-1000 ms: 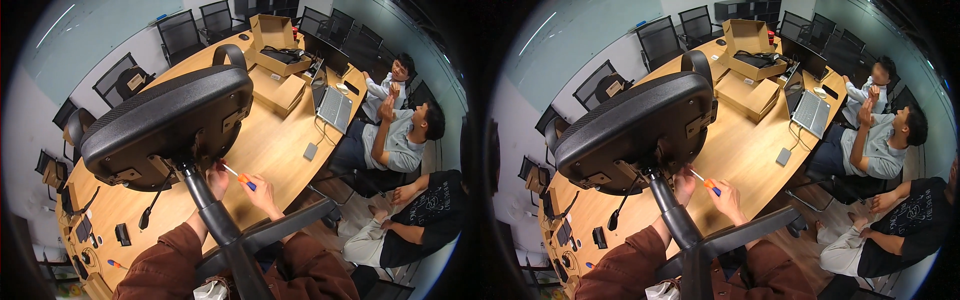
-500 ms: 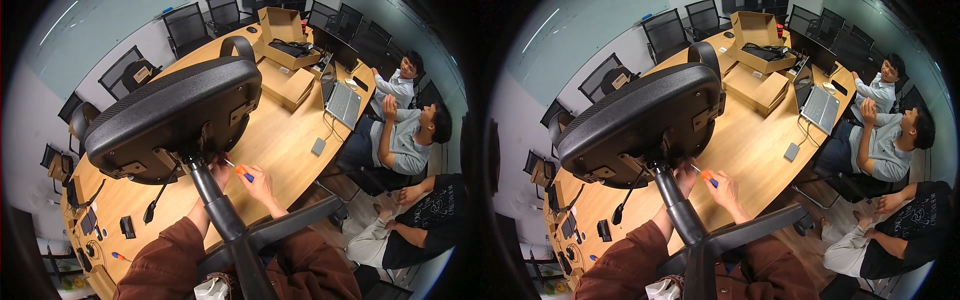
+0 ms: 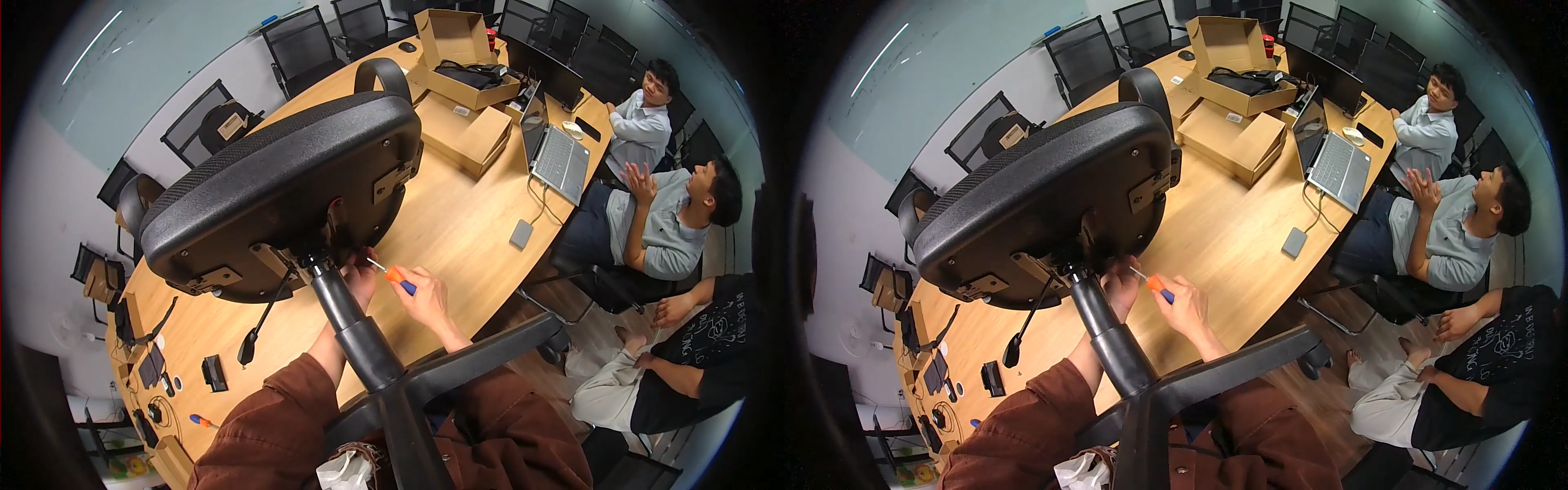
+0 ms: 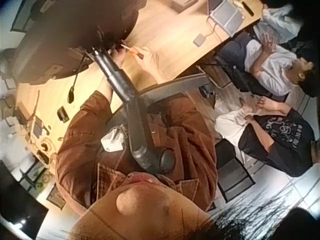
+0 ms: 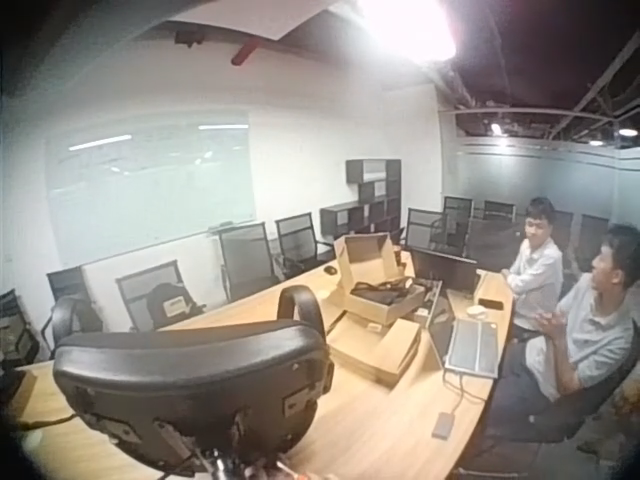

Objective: Use a screwdriver to attach components of an office chair.

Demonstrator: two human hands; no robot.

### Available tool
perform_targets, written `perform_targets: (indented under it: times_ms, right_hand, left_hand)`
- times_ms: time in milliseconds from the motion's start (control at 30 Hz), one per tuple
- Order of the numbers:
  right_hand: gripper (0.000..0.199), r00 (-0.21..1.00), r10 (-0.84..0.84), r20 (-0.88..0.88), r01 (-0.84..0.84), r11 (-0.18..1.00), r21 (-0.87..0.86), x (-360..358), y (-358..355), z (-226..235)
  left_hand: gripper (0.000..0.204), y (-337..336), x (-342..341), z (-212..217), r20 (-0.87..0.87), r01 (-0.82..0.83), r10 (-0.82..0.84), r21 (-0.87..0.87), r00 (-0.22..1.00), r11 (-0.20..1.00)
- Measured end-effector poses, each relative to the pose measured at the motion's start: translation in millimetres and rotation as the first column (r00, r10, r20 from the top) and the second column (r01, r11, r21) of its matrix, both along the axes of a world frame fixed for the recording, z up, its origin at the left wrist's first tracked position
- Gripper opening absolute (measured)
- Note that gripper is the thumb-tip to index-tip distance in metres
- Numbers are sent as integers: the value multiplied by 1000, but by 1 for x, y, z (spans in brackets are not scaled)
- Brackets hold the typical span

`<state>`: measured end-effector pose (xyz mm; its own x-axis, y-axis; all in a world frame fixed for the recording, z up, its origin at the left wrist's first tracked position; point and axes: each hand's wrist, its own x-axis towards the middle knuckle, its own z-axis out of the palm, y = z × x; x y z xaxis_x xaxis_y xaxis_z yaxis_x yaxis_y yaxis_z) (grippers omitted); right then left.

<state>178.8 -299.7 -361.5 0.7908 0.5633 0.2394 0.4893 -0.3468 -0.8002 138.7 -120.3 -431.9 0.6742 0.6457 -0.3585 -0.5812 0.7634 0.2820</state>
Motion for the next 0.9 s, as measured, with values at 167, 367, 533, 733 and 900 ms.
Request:
perform_targets:
  times_ms: [167, 367, 533, 733, 900]
  right_hand:
    - [33, 1000, 0, 20, 1, 1000, -8, 0, -1, 1]
    - [33, 1000, 4, -9, -4, 999, -33, -2, -2, 1]
    - [33, 1000, -23, 8, 24, 1000, 0, -3, -2, 1]
    - [33, 999, -18, 45, 18, 1000, 6, -2, -2, 1]
    - [33, 993, -18, 115, 17, 1000, 4, -3, -2, 0]
  left_hand:
    - [14, 9, 1, -24, -40, 55, -51, 100, 998, 993]
    - [14, 8, 3, -23, 114, 57, -55, -15, 992, 998]
    - [13, 11, 5, -24, 58, 63, -60, -52, 996, 997]
    - [10, 10, 5, -23, 43, 93, -94, 13, 995, 996]
    - [10, 9, 4, -21, 96, 79, -74, -58, 993, 995]
